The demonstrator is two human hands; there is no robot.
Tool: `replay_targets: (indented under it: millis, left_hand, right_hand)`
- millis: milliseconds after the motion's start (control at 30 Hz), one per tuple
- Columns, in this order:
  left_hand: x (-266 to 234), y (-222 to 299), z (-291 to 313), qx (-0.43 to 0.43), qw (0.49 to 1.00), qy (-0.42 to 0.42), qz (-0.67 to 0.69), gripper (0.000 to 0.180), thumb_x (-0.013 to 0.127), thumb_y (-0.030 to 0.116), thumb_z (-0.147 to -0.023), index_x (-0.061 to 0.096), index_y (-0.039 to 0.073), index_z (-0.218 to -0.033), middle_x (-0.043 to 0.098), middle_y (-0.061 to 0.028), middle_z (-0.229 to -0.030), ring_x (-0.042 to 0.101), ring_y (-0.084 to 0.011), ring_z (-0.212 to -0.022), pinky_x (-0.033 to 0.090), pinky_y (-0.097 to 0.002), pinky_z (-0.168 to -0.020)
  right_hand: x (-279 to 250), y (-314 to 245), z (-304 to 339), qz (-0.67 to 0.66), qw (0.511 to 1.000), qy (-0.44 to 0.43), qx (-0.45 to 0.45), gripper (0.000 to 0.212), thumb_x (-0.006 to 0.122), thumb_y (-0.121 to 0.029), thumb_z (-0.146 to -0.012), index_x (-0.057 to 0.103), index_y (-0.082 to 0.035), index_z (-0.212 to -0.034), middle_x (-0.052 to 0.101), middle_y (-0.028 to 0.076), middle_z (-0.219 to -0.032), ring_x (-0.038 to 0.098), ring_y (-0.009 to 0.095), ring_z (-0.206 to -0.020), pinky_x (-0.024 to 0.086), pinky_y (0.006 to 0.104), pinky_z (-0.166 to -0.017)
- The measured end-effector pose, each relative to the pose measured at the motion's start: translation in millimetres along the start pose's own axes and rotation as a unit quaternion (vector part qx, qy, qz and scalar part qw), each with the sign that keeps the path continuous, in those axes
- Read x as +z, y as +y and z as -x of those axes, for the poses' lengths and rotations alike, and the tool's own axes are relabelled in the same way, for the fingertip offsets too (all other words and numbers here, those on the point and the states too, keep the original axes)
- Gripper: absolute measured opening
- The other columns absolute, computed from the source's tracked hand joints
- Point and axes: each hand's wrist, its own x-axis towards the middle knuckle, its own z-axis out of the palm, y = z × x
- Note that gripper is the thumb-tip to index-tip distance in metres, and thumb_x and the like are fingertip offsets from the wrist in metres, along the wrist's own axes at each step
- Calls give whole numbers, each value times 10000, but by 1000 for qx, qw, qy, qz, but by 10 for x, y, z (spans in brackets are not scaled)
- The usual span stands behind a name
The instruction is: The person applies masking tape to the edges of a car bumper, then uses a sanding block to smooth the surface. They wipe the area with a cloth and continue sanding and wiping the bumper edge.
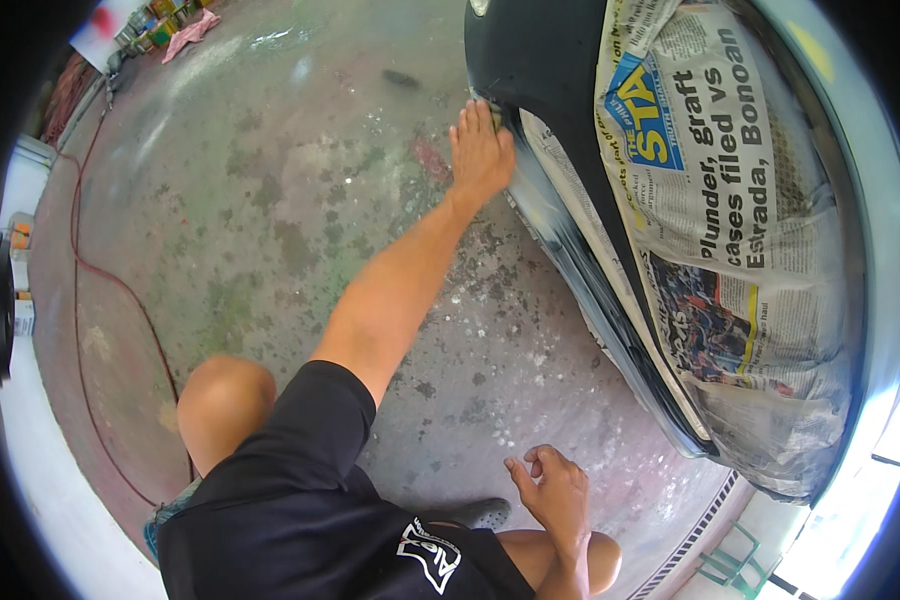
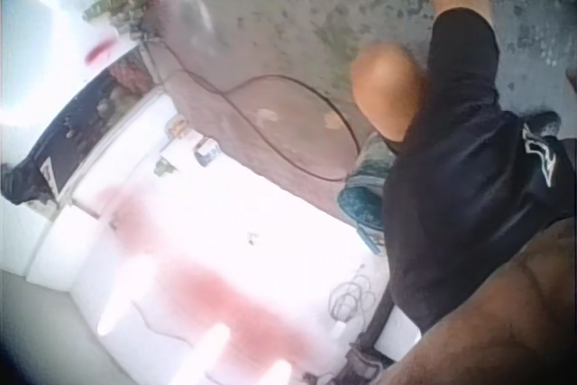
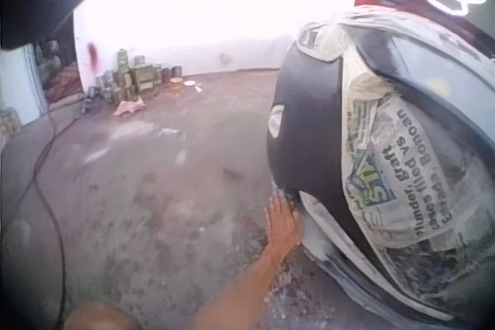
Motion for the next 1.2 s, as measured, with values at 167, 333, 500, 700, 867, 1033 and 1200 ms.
replay_targets:
  millis: [167,333,500,700,867,1033,1200]
  left_hand:
    - [112,88,241,15,1000,-3,-21,766,494,294,-1022,308,-137,-1627,308,-327,-1711,277,-509,-1592,194,-625,-1302]
    - [3,-77,-157,-9,999,2,-36,758,456,326,-1052,291,-118,-1644,286,-325,-1724,244,-477,-1619,172,-603,-1314]
    - [-20,6,136,-2,997,-63,-40,791,426,418,-1099,231,-85,-1678,240,-300,-1752,164,-438,-1654,108,-581,-1332]
    - [-9,20,590,104,992,-5,-72,760,492,399,-1094,305,-66,-1665,280,-274,-1749,216,-441,-1641,141,-615,-1319]
    - [-22,158,576,121,986,-81,-81,764,519,405,-1093,289,-11,-1691,272,-246,-1761,193,-424,-1650,126,-598,-1323]
    - [68,316,1811,312,915,-236,-100,760,443,425,-1125,226,-6,-1713,186,-217,-1796,127,-399,-1670,86,-579,-1332]
    - [460,1159,2701,466,811,-334,-115,773,446,439,-1115,229,3,-1716,178,-192,-1804,115,-376,-1677,92,-551,-1341]
  right_hand:
    - [203,89,-113,1,999,-34,22,337,860,-354,-902,734,-46,-957,681,106,-723,688,313,-655,537,429,-635]
    - [223,16,-170,9,999,-47,6,349,862,-357,-898,738,-35,-945,691,108,-718,692,300,-652,540,418,-642]
    - [217,34,-141,10,999,-44,7,363,856,-374,-900,742,-35,-960,701,108,-730,702,309,-666,548,416,-650]
    - [229,-30,-159,-2,999,-34,-34,383,847,-415,-901,750,-50,-961,709,104,-738,721,326,-687,565,435,-673]
    - [94,120,158,19,999,-11,-44,404,821,-443,-909,733,-60,-1003,745,128,-848,742,342,-799,567,463,-747]
    - [70,112,404,32,995,44,-78,433,740,-466,-957,708,-51,-1077,752,133,-938,741,324,-877,561,446,-825]
    - [-222,80,930,-37,994,81,-70,438,715,-473,-964,702,-47,-1066,743,106,-935,728,293,-911,548,417,-830]
